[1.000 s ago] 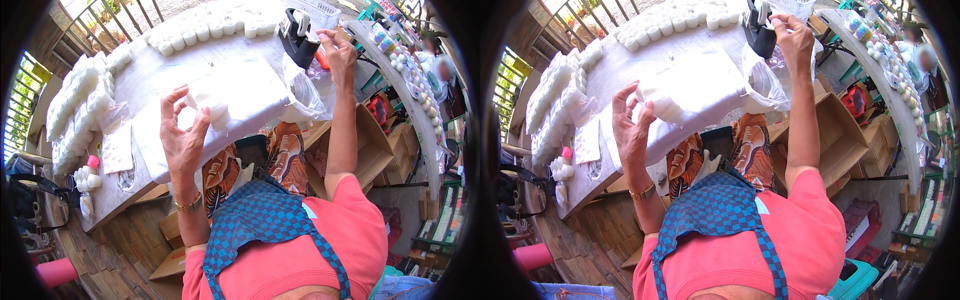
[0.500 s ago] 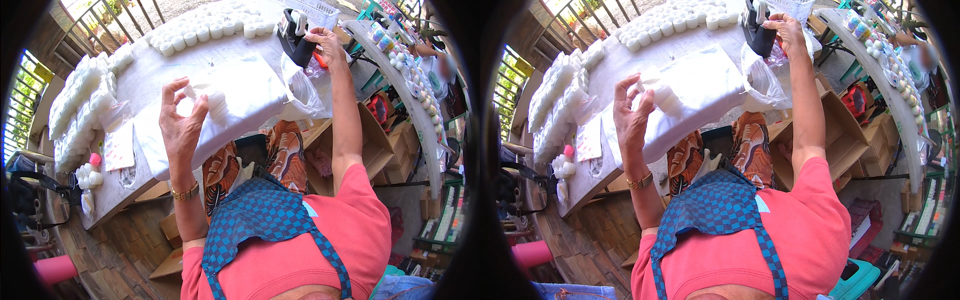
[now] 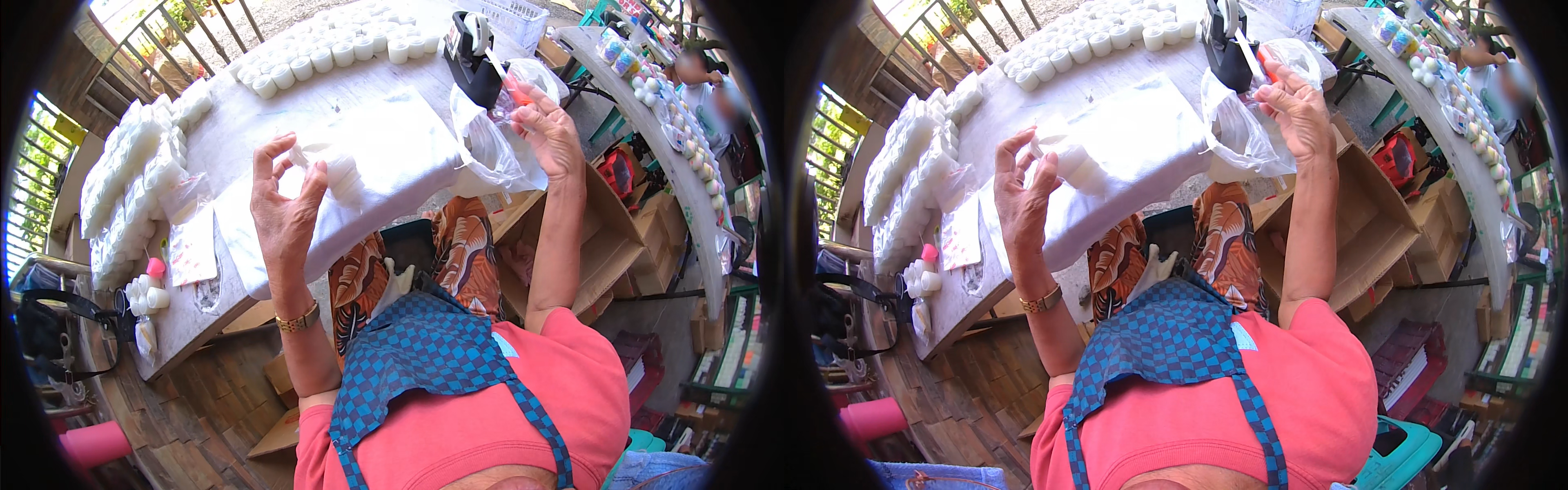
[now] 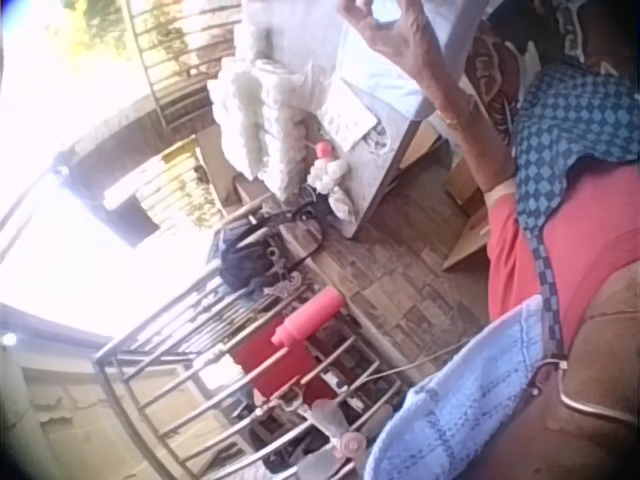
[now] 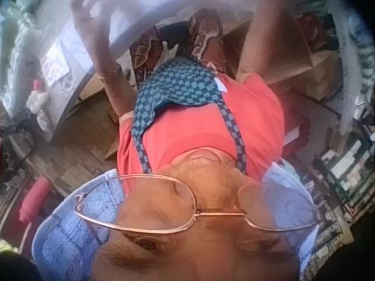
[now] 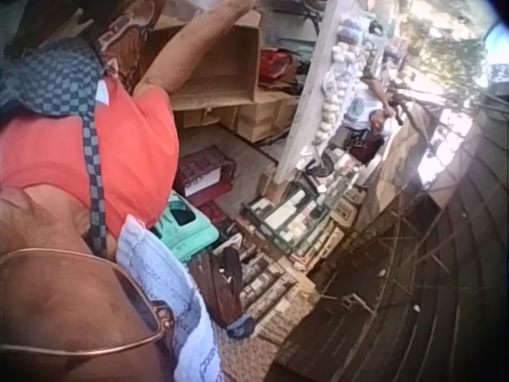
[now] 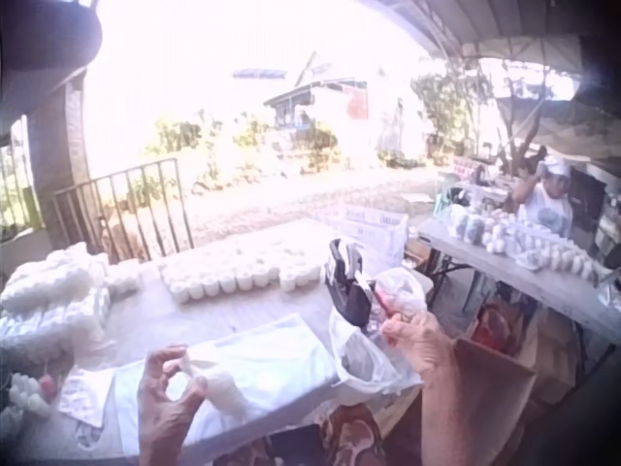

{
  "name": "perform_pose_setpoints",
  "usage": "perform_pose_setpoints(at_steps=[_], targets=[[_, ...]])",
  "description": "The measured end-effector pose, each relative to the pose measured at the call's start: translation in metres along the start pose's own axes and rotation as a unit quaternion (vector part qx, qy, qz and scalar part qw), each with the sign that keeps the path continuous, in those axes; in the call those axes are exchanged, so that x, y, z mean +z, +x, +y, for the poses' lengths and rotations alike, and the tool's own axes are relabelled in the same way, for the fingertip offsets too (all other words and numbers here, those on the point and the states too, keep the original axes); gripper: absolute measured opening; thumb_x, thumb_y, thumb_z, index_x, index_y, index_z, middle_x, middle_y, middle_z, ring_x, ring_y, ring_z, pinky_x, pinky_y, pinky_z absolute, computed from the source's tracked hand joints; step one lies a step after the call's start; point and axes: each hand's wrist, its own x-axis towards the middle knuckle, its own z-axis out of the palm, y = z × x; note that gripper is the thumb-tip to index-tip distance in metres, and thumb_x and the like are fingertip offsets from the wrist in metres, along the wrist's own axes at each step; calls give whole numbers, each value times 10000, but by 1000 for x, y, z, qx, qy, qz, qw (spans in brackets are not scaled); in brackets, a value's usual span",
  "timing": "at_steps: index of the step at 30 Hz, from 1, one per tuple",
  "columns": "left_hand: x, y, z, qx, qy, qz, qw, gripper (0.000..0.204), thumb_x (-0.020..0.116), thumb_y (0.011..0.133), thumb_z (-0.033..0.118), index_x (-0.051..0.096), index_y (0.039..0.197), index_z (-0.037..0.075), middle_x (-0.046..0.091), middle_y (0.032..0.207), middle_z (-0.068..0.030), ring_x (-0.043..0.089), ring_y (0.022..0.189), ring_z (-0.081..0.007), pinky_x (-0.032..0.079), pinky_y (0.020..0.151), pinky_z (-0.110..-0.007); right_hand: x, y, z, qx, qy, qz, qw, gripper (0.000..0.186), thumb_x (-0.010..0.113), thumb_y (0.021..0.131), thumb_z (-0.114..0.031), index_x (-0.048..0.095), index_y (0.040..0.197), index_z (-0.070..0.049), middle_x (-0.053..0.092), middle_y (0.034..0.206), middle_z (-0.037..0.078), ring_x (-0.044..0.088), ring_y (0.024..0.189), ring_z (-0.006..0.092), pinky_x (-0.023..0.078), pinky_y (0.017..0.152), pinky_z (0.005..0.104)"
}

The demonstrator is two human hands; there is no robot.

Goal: The person wraps small white cylindrical candles individually in clear plastic bags at an outdoor table. They pick up each candle, place it in a bag, seal the bag, and set it aside. The process is repeated continuously throughout the clip.

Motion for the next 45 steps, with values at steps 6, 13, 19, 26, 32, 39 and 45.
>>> perform_pose_setpoints(at_steps=[6, 13, 19, 26, 32, 39, 45], targets=[[2, 0, 0, 6, 14, -8, 1000, 441, 738, 846, 167, 552, 1238, 90, 569, 1295, -121, 541, 1188, -310, 514, 942, -396, -9, 9, 21, 25, 104, -117, 987, 634, 720, 805, -20, 483, 1389, 51, 606, 783, 0, 658, 801, 150, 496, 828, 335], [1, 2, 1, 2, 35, -11, 999, 454, 742, 844, 187, 551, 1245, 96, 570, 1303, -127, 549, 1196, -319, 516, 936, -389, -21, 16, 31, 7, 9, -121, 993, 611, 700, 790, -23, 544, 1380, -19, 519, 731, -28, 605, 759, 108, 485, 808, 273], [0, 1, 1, 1, 45, -9, 999, 451, 743, 841, 190, 553, 1240, 99, 569, 1296, -129, 543, 1203, -317, 535, 921, -392, -37, 27, 16, -48, -253, -110, 960, 578, 633, 771, 23, 624, 1333, -112, 464, 713, -57, 476, 676, 66, 444, 785, 211], [4, 0, 1, 19, 22, -11, 1000, 441, 743, 841, 167, 551, 1231, 91, 572, 1234, -108, 544, 1151, -278, 558, 865, -363, -38, 27, -1, -35, -298, -129, 945, 557, 602, 776, 17, 638, 1317, -110, 432, 681, -73, 471, 670, 61, 448, 777, 214], [4, 4, 3, 30, 29, -10, 999, 443, 746, 836, 145, 548, 1229, 86, 576, 1206, -93, 543, 1136, -253, 548, 868, -396, -60, 20, -8, 21, -273, -163, 948, 545, 638, 777, -33, 616, 1321, -37, 452, 671, -61, 521, 681, 61, 462, 773, 216], [4, -10, -7, 39, 17, 31, 999, 462, 759, 790, 167, 553, 1194, 83, 573, 1278, -110, 547, 1174, -286, 449, 986, -559, 14, -10, -17, 88, -76, -313, 943, 651, 643, 856, -116, 411, 1438, 60, 611, 726, 34, 609, 751, 125, 494, 767, 264], [17, -22, -7, 151, 83, 56, 983, 428, 735, 786, 100, 532, 1158, 46, 524, 1302, -165, 536, 1224, -327, 444, 1047, -508, 116, -5, -42, 163, -3, -439, 884, 666, 605, 901, -179, 346, 1445, 106, 585, 698, 34, 564, 670, 149, 483, 634, 288]])
